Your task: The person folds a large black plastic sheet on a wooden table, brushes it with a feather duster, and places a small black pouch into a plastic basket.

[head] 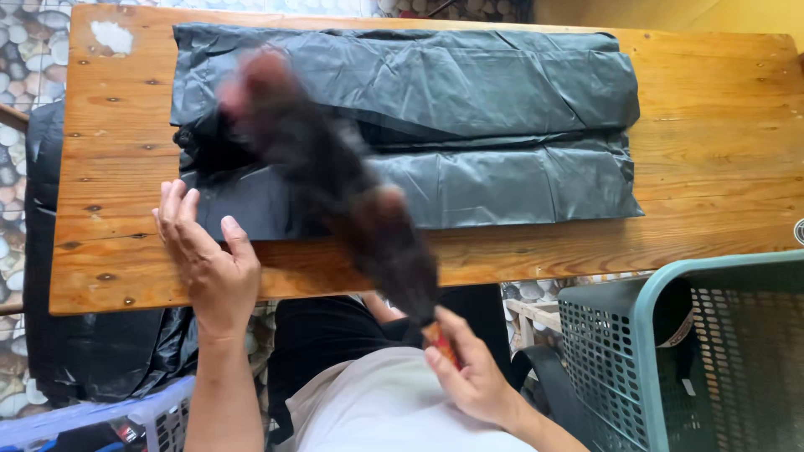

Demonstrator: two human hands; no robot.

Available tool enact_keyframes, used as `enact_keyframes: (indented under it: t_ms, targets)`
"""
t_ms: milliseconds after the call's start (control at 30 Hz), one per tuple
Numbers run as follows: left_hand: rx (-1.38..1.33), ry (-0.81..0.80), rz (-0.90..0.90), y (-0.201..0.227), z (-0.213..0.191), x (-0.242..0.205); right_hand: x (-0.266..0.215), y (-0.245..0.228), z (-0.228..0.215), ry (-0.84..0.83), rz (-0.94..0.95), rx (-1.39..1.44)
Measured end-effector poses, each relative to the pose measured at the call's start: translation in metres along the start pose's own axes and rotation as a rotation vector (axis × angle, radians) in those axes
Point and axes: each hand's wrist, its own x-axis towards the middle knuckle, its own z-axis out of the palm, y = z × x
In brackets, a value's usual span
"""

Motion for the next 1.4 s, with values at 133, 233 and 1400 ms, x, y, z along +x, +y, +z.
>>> enact_keyframes:
  t_ms: [133,233,1400]
  targets:
    - [0.015,0.034,0.041,-0.001,-0.001,0.001,0.011,-0.007,-0.006,0.394,-0.030,0.364]
    - [0.020,0.002,0.065,0.000,-0.002,0.000,0.017,-0.020,-0.015,0.531,0.068,0.355]
    - [0.208,-0.543,0.818,0.077,0.155,0.124,0.056,-0.018,-0.123,1.092,-0.413,0.202]
